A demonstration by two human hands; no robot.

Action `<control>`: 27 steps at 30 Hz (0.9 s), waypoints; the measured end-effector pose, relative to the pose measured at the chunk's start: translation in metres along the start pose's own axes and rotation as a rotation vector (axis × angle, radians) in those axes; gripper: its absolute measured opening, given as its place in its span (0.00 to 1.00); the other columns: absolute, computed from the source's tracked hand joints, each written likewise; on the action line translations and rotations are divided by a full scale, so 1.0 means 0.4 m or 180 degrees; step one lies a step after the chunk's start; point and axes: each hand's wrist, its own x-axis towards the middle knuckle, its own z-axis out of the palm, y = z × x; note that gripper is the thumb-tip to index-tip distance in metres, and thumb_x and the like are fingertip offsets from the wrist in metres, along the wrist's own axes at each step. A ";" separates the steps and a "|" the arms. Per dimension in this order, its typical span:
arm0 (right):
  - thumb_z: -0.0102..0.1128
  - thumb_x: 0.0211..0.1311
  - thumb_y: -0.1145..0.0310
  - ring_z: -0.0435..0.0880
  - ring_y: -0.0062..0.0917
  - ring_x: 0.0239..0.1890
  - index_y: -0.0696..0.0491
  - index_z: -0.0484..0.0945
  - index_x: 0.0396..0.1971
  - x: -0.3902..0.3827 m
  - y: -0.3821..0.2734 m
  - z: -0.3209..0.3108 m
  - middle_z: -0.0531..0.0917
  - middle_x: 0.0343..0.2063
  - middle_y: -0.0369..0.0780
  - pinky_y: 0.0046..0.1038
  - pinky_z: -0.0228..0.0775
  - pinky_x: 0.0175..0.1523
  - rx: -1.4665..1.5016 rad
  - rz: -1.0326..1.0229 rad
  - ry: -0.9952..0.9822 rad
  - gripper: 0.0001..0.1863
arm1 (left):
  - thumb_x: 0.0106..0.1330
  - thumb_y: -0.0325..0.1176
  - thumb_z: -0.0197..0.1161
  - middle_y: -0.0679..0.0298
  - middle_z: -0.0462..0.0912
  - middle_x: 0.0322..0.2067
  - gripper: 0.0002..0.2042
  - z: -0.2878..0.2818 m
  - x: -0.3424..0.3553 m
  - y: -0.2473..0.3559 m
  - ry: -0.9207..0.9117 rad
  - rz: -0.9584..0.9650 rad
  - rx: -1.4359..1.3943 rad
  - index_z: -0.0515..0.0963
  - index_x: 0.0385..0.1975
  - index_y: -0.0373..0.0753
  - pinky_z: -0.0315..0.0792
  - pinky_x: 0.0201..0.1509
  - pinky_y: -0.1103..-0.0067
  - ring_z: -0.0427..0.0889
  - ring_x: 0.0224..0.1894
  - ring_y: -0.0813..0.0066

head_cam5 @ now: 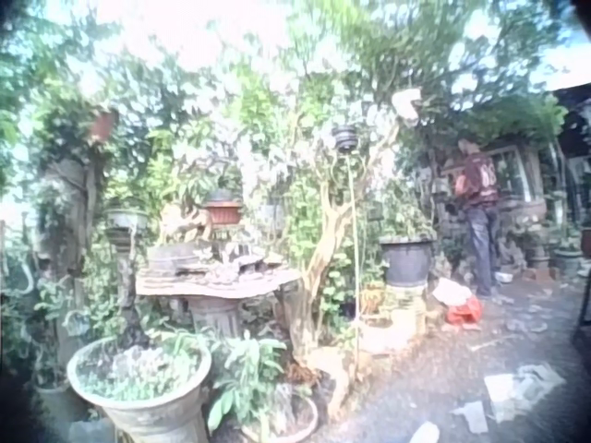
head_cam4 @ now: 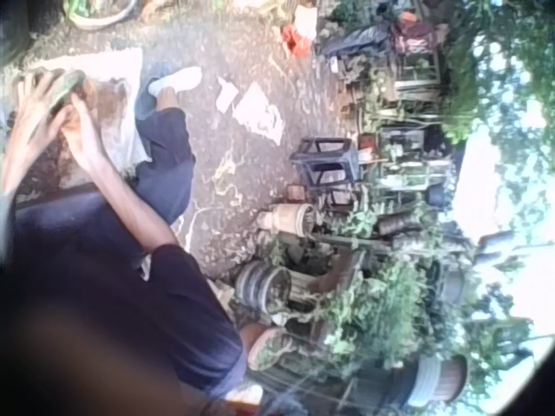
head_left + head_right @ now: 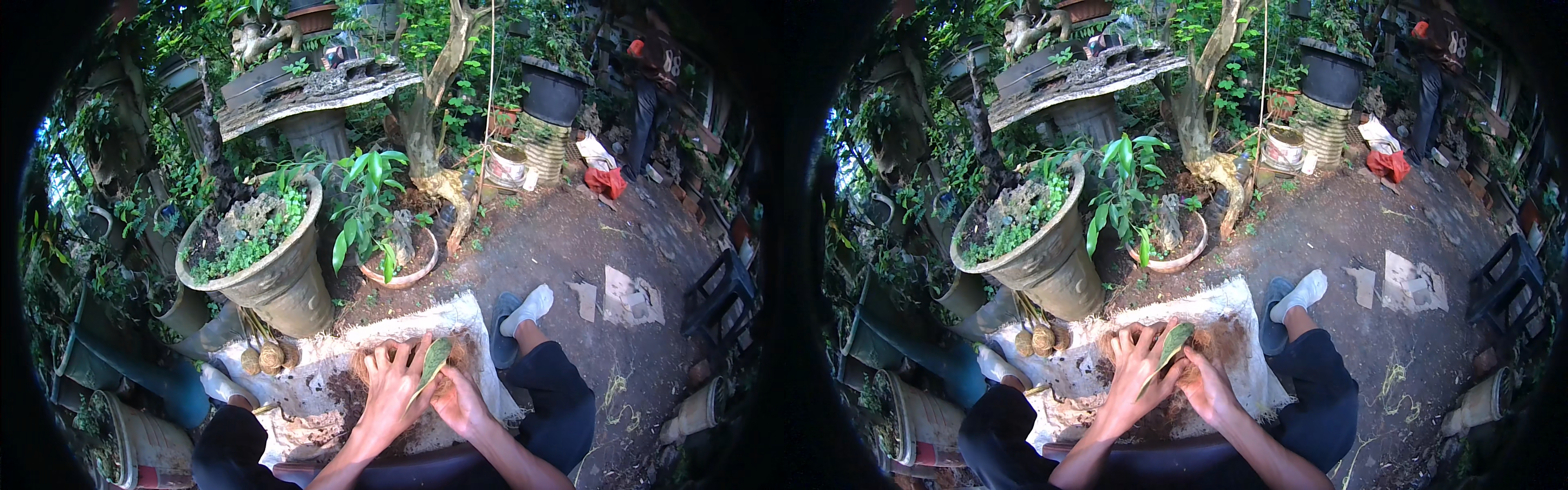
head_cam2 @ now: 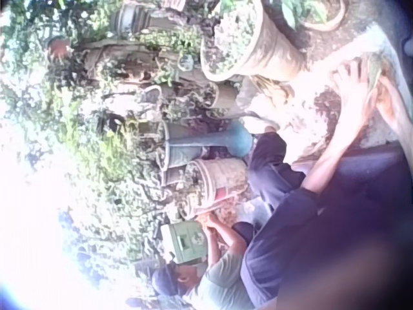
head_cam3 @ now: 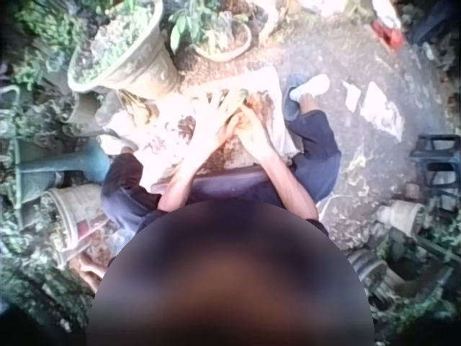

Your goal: The person wraps a small plant's root ball with coconut coir and secures it with twine. They hold the plant in one hand, wrap the coir around the roots, and tie the twine to hold the material in place.

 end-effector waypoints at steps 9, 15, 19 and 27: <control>0.39 0.74 0.60 0.73 0.28 0.60 0.52 0.65 0.60 0.015 -0.034 -0.017 0.74 0.57 0.39 0.37 0.66 0.64 -0.0146 0.0113 -0.0073 0.21 | 0.53 0.25 0.66 0.57 0.77 0.44 0.11 -0.036 -0.001 -0.072 0.1661 0.0163 -0.0692 0.82 0.38 0.39 0.65 0.54 0.66 0.71 0.47 0.57; 0.38 0.75 0.58 0.71 0.28 0.61 0.51 0.63 0.63 0.019 -0.050 -0.004 0.72 0.59 0.39 0.37 0.64 0.66 -0.0211 0.0125 -0.0238 0.22 | 0.75 0.42 0.38 0.54 0.70 0.54 0.21 0.093 0.007 -0.130 0.1851 -0.1570 -0.3485 0.66 0.57 0.33 0.57 0.65 0.70 0.67 0.59 0.65; 0.43 0.73 0.61 0.72 0.29 0.60 0.51 0.62 0.63 0.009 -0.038 0.005 0.71 0.59 0.39 0.39 0.67 0.63 -0.0451 0.0284 -0.0146 0.22 | 0.75 0.50 0.34 0.53 0.62 0.65 0.29 0.126 -0.007 -0.110 0.0621 -0.0924 -0.3537 0.57 0.66 0.34 0.44 0.73 0.71 0.55 0.69 0.62; 0.47 0.72 0.61 0.72 0.33 0.59 0.58 0.59 0.63 0.002 0.031 0.073 0.73 0.54 0.45 0.35 0.65 0.63 -0.2361 -0.0454 -0.0079 0.26 | 0.72 0.31 0.45 0.58 0.79 0.43 0.16 0.152 -0.002 -0.084 0.1231 -0.1399 -0.3652 0.73 0.54 0.33 0.69 0.53 0.78 0.76 0.46 0.75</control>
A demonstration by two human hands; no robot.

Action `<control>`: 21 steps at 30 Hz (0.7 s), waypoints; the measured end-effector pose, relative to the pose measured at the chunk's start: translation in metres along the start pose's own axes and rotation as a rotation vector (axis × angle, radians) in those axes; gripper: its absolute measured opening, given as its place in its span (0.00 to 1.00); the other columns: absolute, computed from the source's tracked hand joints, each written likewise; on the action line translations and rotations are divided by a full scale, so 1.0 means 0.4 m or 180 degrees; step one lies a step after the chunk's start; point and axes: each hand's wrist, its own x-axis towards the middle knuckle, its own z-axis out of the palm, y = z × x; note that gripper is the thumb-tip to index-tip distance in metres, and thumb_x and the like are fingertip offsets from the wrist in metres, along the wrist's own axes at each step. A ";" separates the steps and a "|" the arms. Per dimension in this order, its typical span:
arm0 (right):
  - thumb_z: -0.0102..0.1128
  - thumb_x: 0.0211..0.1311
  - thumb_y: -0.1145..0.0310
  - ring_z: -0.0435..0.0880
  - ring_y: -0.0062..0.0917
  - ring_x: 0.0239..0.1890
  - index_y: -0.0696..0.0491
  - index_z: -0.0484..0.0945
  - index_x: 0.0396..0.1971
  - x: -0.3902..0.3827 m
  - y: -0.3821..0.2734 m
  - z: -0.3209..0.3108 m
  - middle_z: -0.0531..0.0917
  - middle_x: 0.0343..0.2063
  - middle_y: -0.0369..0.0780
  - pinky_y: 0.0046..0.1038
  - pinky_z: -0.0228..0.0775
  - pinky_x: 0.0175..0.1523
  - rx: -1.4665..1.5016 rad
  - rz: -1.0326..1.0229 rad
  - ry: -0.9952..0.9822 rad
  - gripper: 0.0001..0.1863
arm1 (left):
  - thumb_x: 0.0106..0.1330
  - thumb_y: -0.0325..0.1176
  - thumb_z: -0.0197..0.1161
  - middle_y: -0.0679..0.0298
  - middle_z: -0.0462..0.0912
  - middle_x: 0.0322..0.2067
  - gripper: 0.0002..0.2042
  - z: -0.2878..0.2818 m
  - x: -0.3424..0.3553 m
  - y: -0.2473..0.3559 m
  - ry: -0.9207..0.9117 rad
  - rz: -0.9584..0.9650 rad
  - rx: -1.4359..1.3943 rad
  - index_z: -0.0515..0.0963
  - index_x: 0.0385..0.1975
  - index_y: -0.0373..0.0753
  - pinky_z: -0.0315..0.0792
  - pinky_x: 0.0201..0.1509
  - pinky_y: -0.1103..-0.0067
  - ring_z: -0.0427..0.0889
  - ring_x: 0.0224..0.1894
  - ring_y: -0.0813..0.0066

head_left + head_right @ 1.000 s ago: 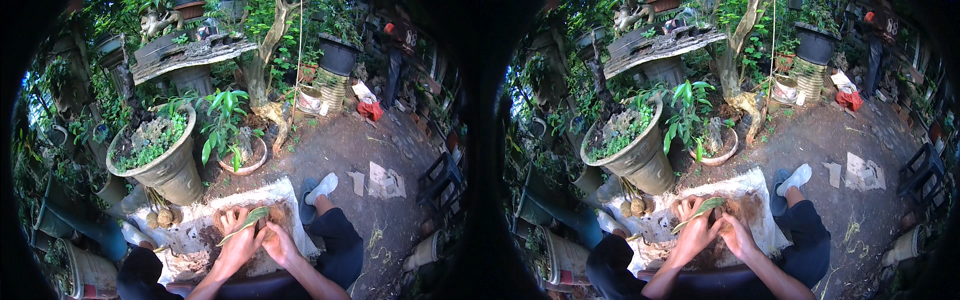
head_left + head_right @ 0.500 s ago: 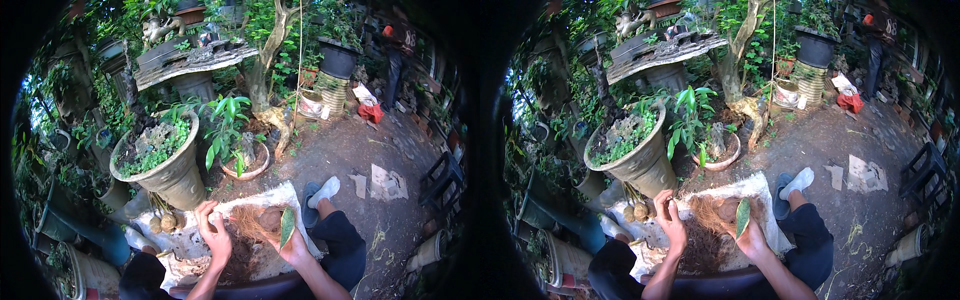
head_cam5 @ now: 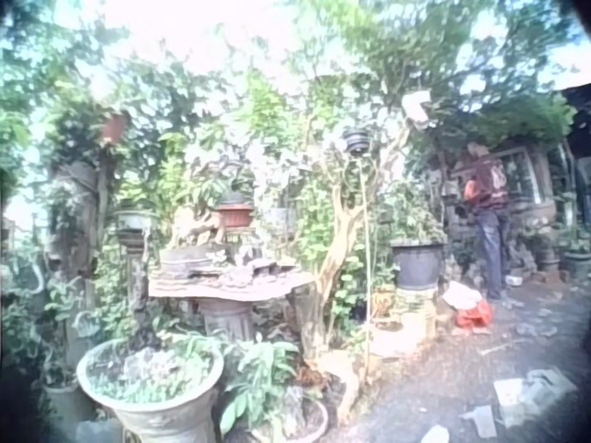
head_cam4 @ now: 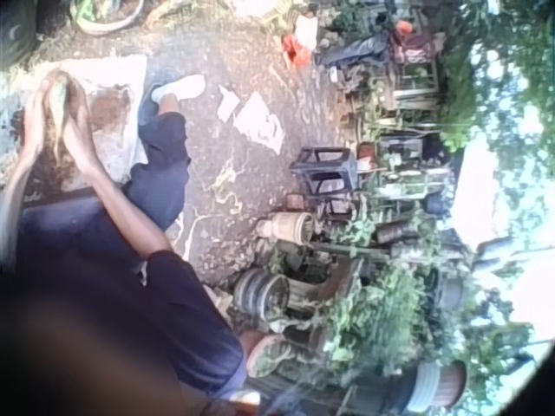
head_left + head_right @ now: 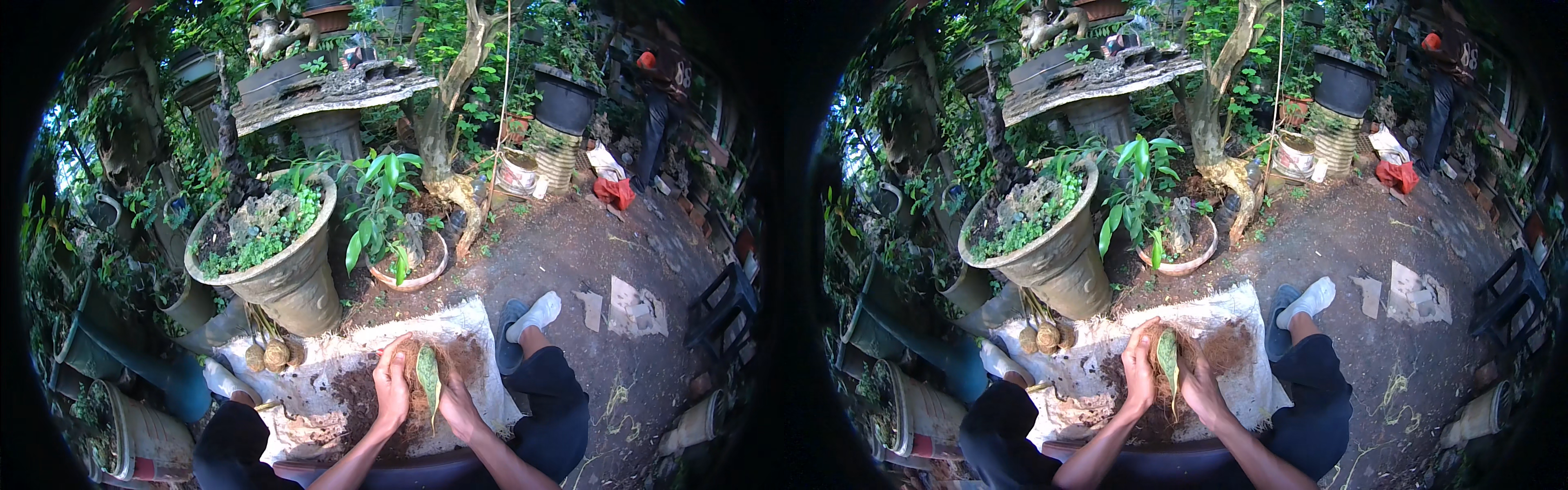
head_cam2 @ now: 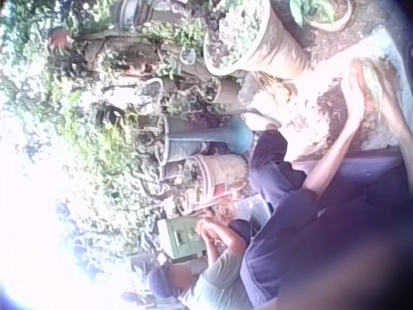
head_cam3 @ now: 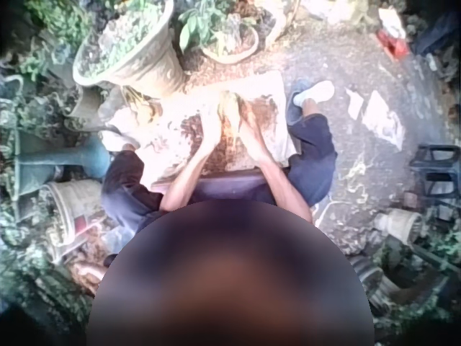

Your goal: The person wraps a small plant's root ball with coconut coir and secures it with twine. They hold the plant in one hand, wrap the coir around the roots, and tie the twine to hold the material in place.

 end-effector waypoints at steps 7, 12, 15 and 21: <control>0.49 0.67 0.52 0.67 0.48 0.55 0.62 0.63 0.61 -0.009 -0.046 0.043 0.64 0.54 0.54 0.43 0.59 0.62 -0.3124 -0.1066 0.0001 0.32 | 0.74 0.50 0.40 0.57 0.76 0.48 0.23 -0.042 -0.006 -0.082 0.0081 -0.1159 -0.2661 0.67 0.57 0.39 0.72 0.56 0.71 0.77 0.50 0.67; 0.56 0.63 0.61 0.67 0.46 0.54 0.55 0.70 0.58 0.001 -0.058 0.062 0.66 0.53 0.52 0.43 0.58 0.61 -0.3371 -0.1945 0.0368 0.25 | 0.73 0.55 0.38 0.61 0.77 0.45 0.25 -0.036 -0.008 -0.047 0.0051 -0.1559 -0.2943 0.69 0.54 0.42 0.74 0.53 0.71 0.77 0.49 0.67; 0.58 0.60 0.67 0.71 0.44 0.53 0.55 0.74 0.55 0.017 -0.051 0.069 0.72 0.51 0.50 0.40 0.63 0.59 -0.2828 -0.2294 0.0372 0.22 | 0.73 0.55 0.38 0.61 0.77 0.45 0.25 -0.030 -0.003 -0.024 0.0095 -0.1652 -0.2604 0.70 0.54 0.42 0.74 0.53 0.70 0.77 0.48 0.68; 0.62 0.57 0.72 0.81 0.38 0.42 0.59 0.81 0.45 0.037 -0.044 0.050 0.81 0.37 0.45 0.33 0.71 0.50 -0.2176 -0.2170 0.0737 0.15 | 0.67 0.51 0.57 0.62 0.77 0.47 0.25 -0.027 -0.005 -0.023 -0.0430 -0.1263 -0.1971 0.68 0.56 0.39 0.73 0.54 0.73 0.77 0.49 0.70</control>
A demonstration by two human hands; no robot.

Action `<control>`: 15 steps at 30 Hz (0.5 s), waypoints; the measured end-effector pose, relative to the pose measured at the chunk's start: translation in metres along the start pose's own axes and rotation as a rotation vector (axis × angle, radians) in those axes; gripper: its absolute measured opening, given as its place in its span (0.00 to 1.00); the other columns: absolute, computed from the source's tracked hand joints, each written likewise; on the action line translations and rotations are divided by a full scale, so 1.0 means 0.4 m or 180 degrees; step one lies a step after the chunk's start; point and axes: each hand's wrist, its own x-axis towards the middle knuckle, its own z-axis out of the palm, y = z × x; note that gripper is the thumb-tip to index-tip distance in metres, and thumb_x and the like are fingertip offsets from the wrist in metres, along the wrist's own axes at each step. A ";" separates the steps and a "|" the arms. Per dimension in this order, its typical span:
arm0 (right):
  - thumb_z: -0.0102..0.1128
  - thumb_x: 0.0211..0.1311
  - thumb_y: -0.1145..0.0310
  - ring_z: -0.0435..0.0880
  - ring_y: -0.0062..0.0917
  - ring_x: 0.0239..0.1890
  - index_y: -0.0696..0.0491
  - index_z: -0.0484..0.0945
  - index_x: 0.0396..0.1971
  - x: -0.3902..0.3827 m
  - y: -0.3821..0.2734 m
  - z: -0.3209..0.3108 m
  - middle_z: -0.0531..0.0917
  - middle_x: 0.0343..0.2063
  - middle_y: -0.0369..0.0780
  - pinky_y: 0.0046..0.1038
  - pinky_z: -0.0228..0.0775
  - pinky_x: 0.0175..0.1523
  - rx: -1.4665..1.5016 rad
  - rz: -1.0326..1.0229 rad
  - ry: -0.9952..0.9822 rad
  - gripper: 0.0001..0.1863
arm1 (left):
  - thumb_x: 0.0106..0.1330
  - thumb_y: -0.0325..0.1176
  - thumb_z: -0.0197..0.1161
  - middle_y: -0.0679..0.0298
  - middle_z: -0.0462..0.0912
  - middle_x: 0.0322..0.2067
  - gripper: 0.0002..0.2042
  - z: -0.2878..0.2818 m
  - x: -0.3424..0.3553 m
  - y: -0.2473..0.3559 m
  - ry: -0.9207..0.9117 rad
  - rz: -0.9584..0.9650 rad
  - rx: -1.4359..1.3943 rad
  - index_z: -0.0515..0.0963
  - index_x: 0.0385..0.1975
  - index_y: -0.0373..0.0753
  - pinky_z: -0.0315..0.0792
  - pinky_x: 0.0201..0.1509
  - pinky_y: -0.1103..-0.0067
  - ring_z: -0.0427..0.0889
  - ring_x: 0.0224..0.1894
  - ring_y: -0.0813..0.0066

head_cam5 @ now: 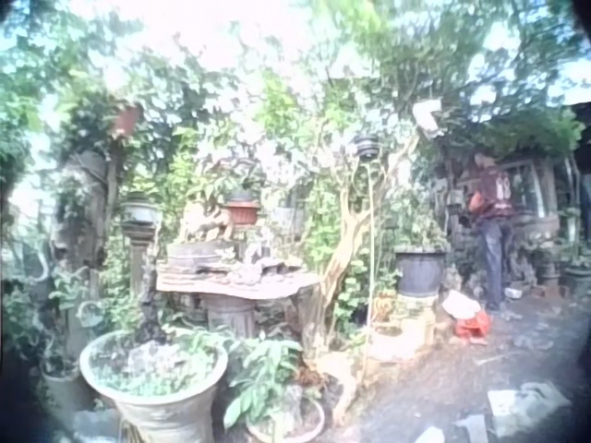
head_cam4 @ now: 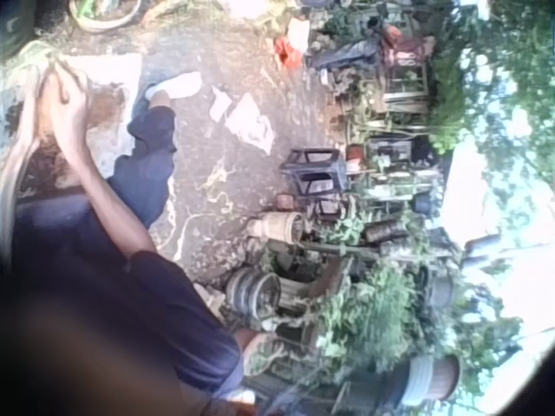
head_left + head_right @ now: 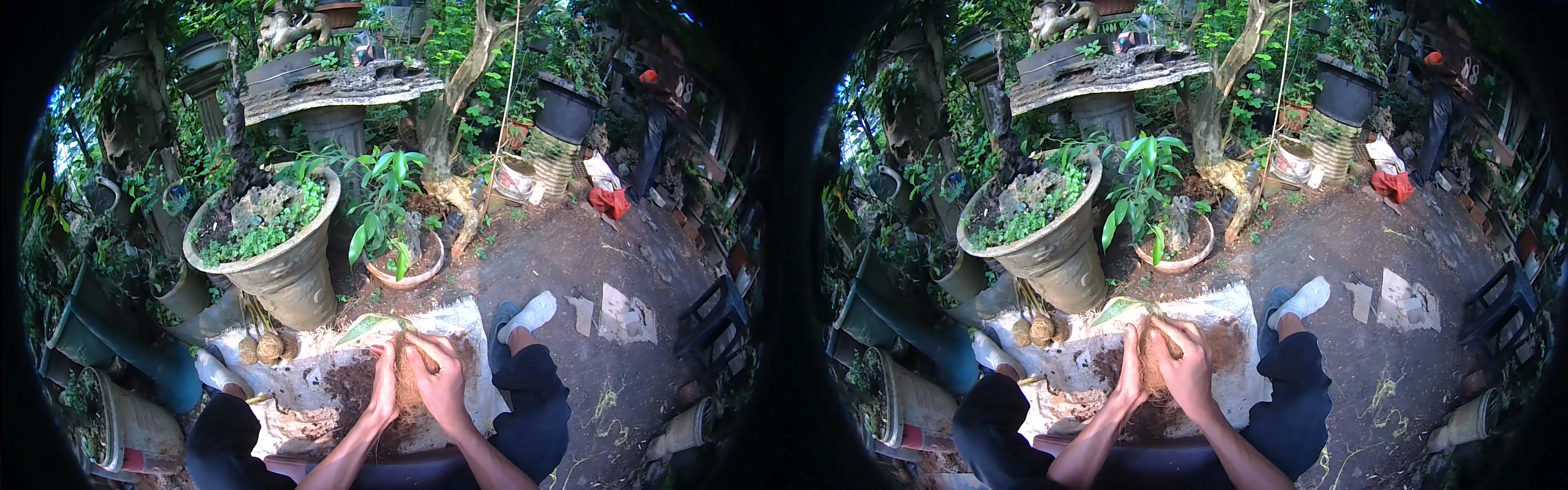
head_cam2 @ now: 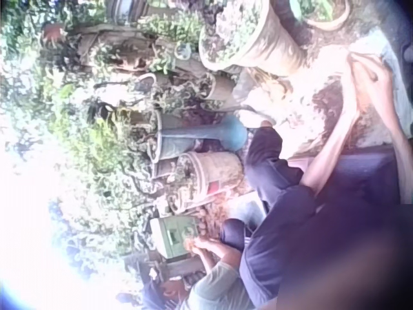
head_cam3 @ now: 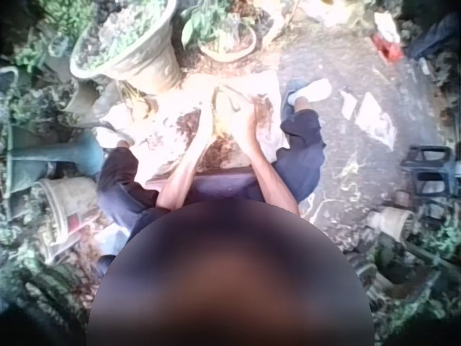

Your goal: The person wraps a small plant's root ball with coconut coir and secures it with twine. They hold the plant in one hand, wrap the coir around the roots, and tie the twine to hold the material in place.

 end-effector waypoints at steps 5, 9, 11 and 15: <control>0.60 0.62 0.71 0.79 0.27 0.51 0.60 0.76 0.51 0.008 0.008 -0.010 0.82 0.47 0.45 0.28 0.67 0.57 0.0340 0.0413 0.0040 0.18 | 0.61 0.32 0.68 0.61 0.75 0.51 0.29 0.011 -0.010 0.004 -0.0251 0.0143 0.0510 0.63 0.60 0.34 0.71 0.57 0.76 0.74 0.53 0.74; 0.59 0.60 0.72 0.76 0.29 0.53 0.60 0.70 0.56 0.017 0.013 -0.017 0.79 0.48 0.46 0.30 0.64 0.60 0.1101 0.1002 -0.0086 0.23 | 0.65 0.33 0.63 0.60 0.78 0.47 0.22 0.017 -0.008 0.029 0.0085 -0.0240 0.0182 0.67 0.57 0.34 0.76 0.51 0.76 0.79 0.47 0.73; 0.59 0.57 0.74 0.74 0.30 0.55 0.60 0.68 0.57 0.014 0.012 -0.022 0.76 0.50 0.46 0.31 0.62 0.61 0.0465 0.0518 0.0087 0.25 | 0.65 0.37 0.61 0.58 0.78 0.46 0.20 0.015 -0.004 0.042 0.0258 -0.0256 0.0113 0.69 0.53 0.34 0.78 0.48 0.74 0.81 0.45 0.72; 0.59 0.53 0.74 0.70 0.35 0.57 0.59 0.65 0.58 0.015 0.006 -0.038 0.71 0.53 0.48 0.34 0.58 0.64 0.0216 -0.0166 0.0208 0.30 | 0.64 0.38 0.63 0.56 0.79 0.43 0.21 0.004 0.008 0.064 0.0440 -0.0378 -0.0091 0.69 0.53 0.33 0.78 0.47 0.75 0.80 0.45 0.71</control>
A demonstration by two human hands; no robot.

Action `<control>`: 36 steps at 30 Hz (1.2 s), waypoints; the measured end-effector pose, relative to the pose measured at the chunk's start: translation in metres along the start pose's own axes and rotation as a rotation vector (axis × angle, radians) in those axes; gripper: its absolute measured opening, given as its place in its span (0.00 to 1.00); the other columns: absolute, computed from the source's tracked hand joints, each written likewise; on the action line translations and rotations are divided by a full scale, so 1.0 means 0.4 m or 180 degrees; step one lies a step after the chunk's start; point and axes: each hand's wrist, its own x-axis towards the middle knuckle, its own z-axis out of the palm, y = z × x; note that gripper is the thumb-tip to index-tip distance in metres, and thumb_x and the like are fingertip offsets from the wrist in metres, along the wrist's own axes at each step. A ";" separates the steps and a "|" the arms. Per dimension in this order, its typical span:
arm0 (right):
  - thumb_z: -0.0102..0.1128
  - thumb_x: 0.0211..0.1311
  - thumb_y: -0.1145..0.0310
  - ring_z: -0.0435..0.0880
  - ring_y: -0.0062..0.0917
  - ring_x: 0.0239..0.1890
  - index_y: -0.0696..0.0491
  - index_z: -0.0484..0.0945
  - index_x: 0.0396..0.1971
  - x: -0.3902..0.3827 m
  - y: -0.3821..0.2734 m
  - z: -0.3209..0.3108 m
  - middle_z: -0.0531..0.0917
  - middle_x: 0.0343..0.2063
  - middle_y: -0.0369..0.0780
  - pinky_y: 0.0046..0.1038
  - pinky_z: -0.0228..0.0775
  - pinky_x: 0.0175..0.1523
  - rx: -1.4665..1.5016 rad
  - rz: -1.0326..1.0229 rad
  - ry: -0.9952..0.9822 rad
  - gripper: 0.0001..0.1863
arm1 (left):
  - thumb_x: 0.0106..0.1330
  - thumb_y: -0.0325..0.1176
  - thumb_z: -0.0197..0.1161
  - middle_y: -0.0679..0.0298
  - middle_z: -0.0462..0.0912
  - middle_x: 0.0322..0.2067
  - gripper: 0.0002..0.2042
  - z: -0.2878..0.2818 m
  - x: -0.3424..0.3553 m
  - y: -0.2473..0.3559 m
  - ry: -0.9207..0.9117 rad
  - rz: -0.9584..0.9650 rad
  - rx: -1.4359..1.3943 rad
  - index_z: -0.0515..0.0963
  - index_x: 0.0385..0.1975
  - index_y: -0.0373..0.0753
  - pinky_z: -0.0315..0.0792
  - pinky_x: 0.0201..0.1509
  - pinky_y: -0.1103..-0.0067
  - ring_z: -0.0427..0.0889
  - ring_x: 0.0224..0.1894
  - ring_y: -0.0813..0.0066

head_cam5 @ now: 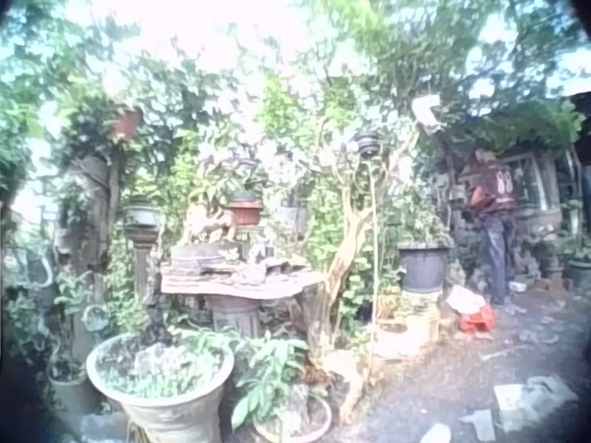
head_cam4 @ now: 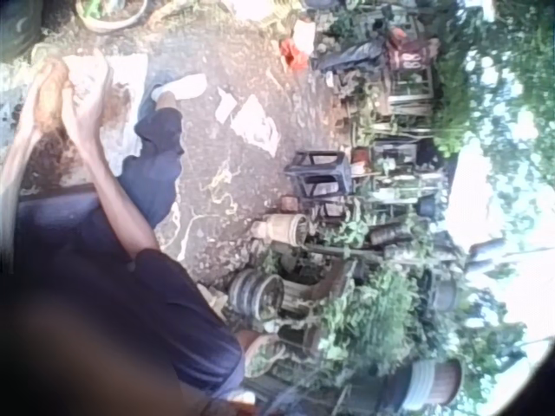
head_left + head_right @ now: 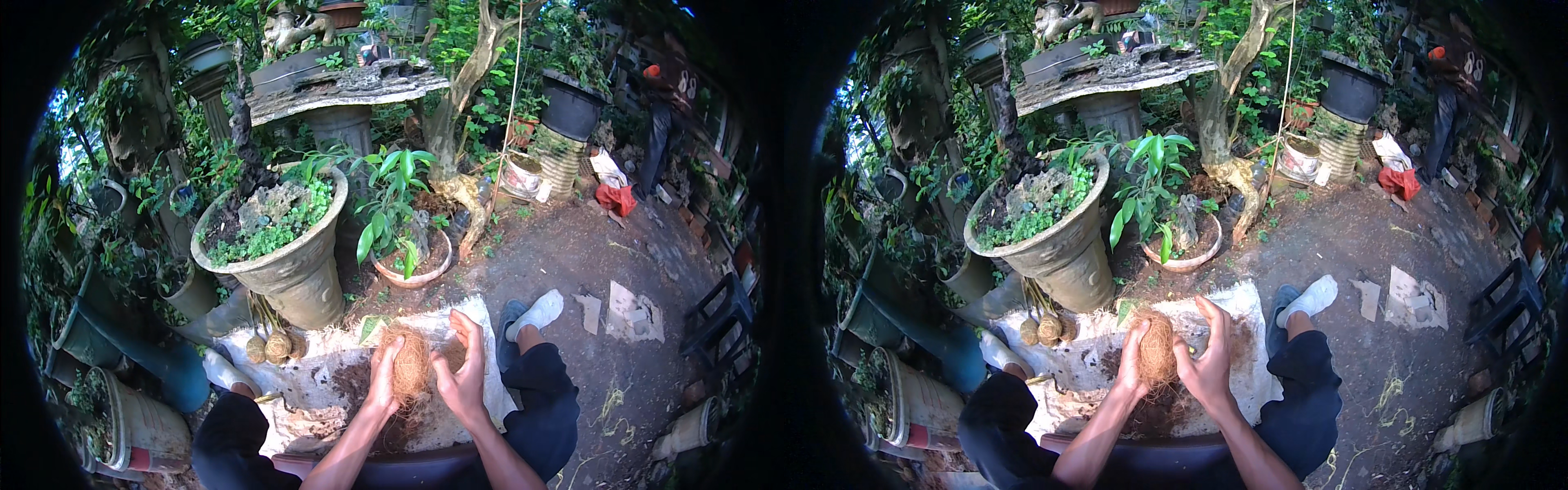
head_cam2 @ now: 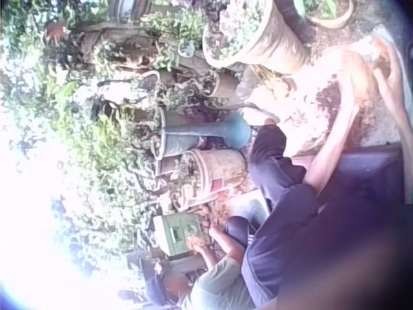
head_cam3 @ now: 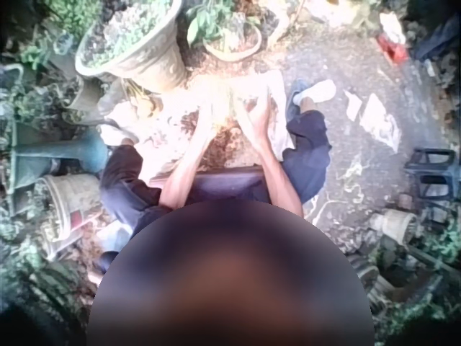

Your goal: The person wraps a small plant's root ball with coconut coir and secures it with twine. They hold the plant in one hand, wrap the coir around the roots, and tie the twine to hold the material in place.

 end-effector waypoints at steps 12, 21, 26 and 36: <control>0.49 0.66 0.69 0.78 0.41 0.49 0.59 0.73 0.52 -0.047 -0.016 0.076 0.78 0.46 0.50 0.35 0.69 0.55 0.0487 0.0002 -0.0147 0.17 | 0.66 0.32 0.57 0.64 0.76 0.36 0.16 0.030 -0.039 -0.053 0.0233 0.1735 0.1256 0.69 0.49 0.30 0.72 0.43 0.79 0.74 0.38 0.78; 0.43 0.71 0.63 0.76 0.29 0.46 0.59 0.70 0.49 -0.082 -0.021 0.089 0.77 0.42 0.45 0.30 0.66 0.54 0.1333 0.1019 0.0043 0.16 | 0.63 0.28 0.60 0.59 0.74 0.41 0.12 0.046 -0.057 -0.055 0.0343 0.2269 0.1652 0.69 0.43 0.34 0.70 0.45 0.77 0.73 0.41 0.77; 0.34 0.75 0.56 0.70 0.29 0.53 0.59 0.66 0.53 -0.087 0.037 0.103 0.72 0.49 0.43 0.30 0.61 0.60 0.2108 0.1582 0.0289 0.22 | 0.63 0.36 0.58 0.48 0.64 0.47 0.17 0.055 -0.055 -0.056 0.0446 0.2889 0.3659 0.68 0.47 0.33 0.56 0.59 0.63 0.63 0.53 0.56; 0.30 0.72 0.43 0.75 0.30 0.55 0.53 0.66 0.59 -0.058 0.090 0.041 0.74 0.55 0.40 0.35 0.68 0.60 0.3873 0.3028 0.0599 0.32 | 0.56 0.37 0.64 0.46 0.67 0.58 0.26 0.091 -0.057 -0.013 -0.0523 0.2966 0.3694 0.72 0.56 0.35 0.60 0.63 0.62 0.66 0.60 0.51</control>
